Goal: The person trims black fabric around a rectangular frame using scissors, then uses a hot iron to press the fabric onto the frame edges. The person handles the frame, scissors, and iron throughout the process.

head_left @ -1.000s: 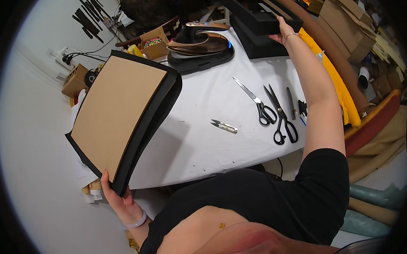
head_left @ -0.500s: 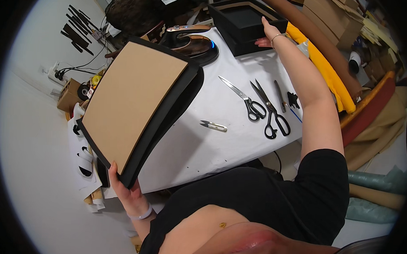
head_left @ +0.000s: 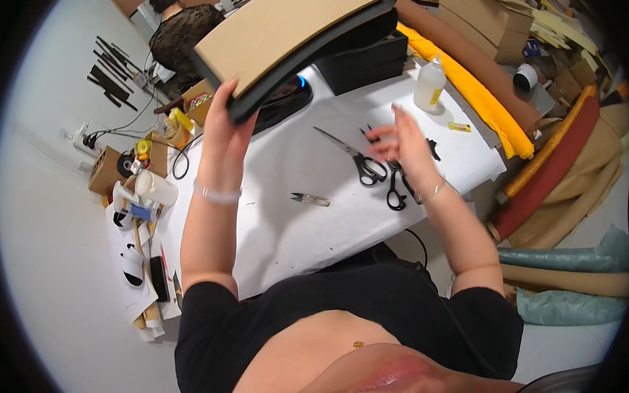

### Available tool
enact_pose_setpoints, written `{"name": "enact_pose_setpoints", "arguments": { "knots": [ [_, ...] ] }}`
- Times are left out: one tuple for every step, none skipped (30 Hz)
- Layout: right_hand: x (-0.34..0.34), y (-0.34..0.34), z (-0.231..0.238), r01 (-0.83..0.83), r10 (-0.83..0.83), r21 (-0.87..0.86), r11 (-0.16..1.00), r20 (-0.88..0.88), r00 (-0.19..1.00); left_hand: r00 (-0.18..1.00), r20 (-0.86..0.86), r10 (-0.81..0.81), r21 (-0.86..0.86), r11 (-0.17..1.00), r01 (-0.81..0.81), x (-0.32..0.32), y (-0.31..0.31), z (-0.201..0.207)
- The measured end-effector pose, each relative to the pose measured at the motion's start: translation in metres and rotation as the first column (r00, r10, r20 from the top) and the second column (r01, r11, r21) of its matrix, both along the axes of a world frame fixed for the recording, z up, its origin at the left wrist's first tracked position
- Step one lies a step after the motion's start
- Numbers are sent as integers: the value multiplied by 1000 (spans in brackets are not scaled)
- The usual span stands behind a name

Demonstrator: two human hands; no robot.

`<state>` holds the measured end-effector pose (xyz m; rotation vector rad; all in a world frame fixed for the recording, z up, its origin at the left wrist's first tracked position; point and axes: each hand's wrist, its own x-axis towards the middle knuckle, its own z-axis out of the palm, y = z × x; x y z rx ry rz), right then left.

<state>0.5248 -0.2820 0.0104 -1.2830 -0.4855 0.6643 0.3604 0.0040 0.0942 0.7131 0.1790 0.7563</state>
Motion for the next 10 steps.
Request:
{"name": "enact_pose_setpoints", "arguments": {
  "knots": [
    [-21,-16,-9,0,0,25,1000,-13,1000,1000,2,-24,-7,1000,24,36,6,3],
    [-35,-31,-20,-5,5,19,1000,-23,1000,997,27,-70,6,998,70,72,12,4],
    [-45,-46,-28,-6,7,13,1000,-31,999,991,53,-120,19,993,119,107,16,4],
    [-53,-61,-35,24,-24,-6,1000,-28,999,992,33,-119,-8,993,119,142,14,1],
    [-61,-74,-40,45,-45,-19,999,-28,999,994,10,-110,-30,993,110,170,15,-1],
    [-65,-86,-43,83,-84,-27,996,-44,995,991,12,-134,-7,991,134,196,20,-9],
    [-67,-99,-46,103,-104,-19,994,-60,993,989,14,-144,-19,989,145,217,21,-18],
    [-68,-113,-48,151,-154,-37,988,-76,985,987,11,-158,-27,987,159,235,19,-28],
    [-69,-127,-49,201,-205,-52,978,-89,975,985,10,-175,-31,984,175,253,16,-37],
    [-62,-133,-48,224,-228,-48,973,-79,971,978,6,-207,-9,978,207,268,11,-45]
  ]
}}
